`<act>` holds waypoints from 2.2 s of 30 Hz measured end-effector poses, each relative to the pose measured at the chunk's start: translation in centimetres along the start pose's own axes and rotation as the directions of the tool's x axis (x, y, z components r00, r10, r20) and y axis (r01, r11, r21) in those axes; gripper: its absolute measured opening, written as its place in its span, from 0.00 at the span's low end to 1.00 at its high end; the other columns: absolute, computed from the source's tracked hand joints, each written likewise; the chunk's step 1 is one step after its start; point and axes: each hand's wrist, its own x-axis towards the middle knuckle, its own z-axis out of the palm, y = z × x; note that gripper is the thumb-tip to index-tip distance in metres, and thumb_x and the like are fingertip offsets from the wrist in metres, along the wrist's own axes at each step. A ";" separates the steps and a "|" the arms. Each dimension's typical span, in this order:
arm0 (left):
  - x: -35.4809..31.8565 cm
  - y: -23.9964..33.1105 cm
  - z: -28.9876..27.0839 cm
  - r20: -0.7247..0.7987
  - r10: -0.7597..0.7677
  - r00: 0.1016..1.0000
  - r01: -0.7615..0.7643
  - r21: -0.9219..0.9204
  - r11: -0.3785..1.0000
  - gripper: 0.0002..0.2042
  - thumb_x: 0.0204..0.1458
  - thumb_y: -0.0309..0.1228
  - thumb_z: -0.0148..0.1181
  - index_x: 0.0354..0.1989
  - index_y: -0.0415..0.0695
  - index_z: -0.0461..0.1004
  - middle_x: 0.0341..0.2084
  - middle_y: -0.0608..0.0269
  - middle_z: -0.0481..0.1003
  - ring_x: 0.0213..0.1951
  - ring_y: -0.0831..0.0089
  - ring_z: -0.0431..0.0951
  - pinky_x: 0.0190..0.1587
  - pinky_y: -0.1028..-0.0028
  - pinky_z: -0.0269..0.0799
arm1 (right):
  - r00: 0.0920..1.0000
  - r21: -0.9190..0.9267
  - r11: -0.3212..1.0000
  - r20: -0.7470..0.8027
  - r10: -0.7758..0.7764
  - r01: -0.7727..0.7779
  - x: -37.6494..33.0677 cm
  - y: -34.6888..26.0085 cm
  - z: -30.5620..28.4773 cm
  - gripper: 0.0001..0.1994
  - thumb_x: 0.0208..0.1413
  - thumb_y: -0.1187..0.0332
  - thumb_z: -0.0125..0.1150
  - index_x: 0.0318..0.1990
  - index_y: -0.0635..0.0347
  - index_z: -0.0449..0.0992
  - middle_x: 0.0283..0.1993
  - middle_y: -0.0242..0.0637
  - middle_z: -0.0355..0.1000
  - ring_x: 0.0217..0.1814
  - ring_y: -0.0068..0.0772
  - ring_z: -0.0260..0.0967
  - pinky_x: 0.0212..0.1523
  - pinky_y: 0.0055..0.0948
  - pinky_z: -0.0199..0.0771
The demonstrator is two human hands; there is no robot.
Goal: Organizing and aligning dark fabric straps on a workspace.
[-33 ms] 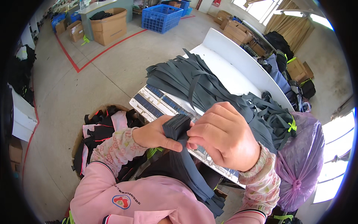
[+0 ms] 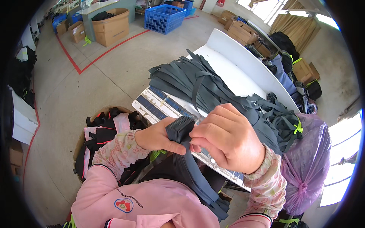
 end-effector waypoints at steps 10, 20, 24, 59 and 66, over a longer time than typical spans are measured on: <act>0.1 0.5 0.4 0.075 0.005 0.997 -0.006 0.012 1.000 0.21 0.54 0.26 0.70 0.55 0.39 0.72 0.47 0.61 0.79 0.49 0.77 0.78 0.53 0.74 0.75 | 0.993 -0.037 0.999 0.112 -0.033 0.037 2.1 -0.6 -0.7 0.11 0.45 0.69 0.71 0.34 0.56 0.74 0.26 0.30 0.67 0.31 0.38 0.68 0.39 0.34 0.66; 0.1 0.9 0.6 0.139 -0.010 0.990 -0.001 0.080 0.997 0.21 0.53 0.25 0.70 0.55 0.40 0.73 0.48 0.62 0.79 0.47 0.77 0.78 0.54 0.73 0.74 | 0.966 -0.017 0.995 0.244 -0.087 0.094 3.5 -0.3 -1.2 0.15 0.34 0.68 0.71 0.30 0.54 0.71 0.34 0.31 0.65 0.39 0.37 0.65 0.41 0.33 0.65; 0.1 0.7 0.7 0.137 0.000 0.991 -0.007 0.056 0.998 0.20 0.53 0.26 0.70 0.54 0.40 0.74 0.46 0.63 0.78 0.47 0.77 0.77 0.55 0.72 0.73 | 0.952 0.001 0.997 0.298 -0.073 0.076 3.7 -0.2 -1.6 0.14 0.38 0.69 0.71 0.32 0.55 0.72 0.35 0.31 0.68 0.40 0.38 0.66 0.43 0.34 0.67; 2.9 -2.8 3.8 -0.315 0.231 0.921 -0.249 -0.018 0.968 0.08 0.60 0.29 0.58 0.40 0.46 0.64 0.26 0.65 0.66 0.27 0.72 0.69 0.36 0.68 0.67 | -0.044 0.322 -0.096 0.164 0.985 -0.942 -39.1 15.4 19.7 0.14 0.52 0.63 0.70 0.42 0.62 0.83 0.32 0.40 0.79 0.39 0.36 0.78 0.42 0.33 0.77; 7.8 -2.4 7.2 -0.257 0.201 0.945 -0.206 0.008 0.978 0.07 0.62 0.30 0.57 0.40 0.47 0.64 0.27 0.66 0.65 0.28 0.72 0.69 0.36 0.68 0.67 | -0.122 -0.051 -0.122 -0.010 0.992 -0.991 -42.8 16.0 15.4 0.22 0.53 0.60 0.70 0.52 0.63 0.79 0.53 0.50 0.76 0.54 0.46 0.76 0.58 0.36 0.74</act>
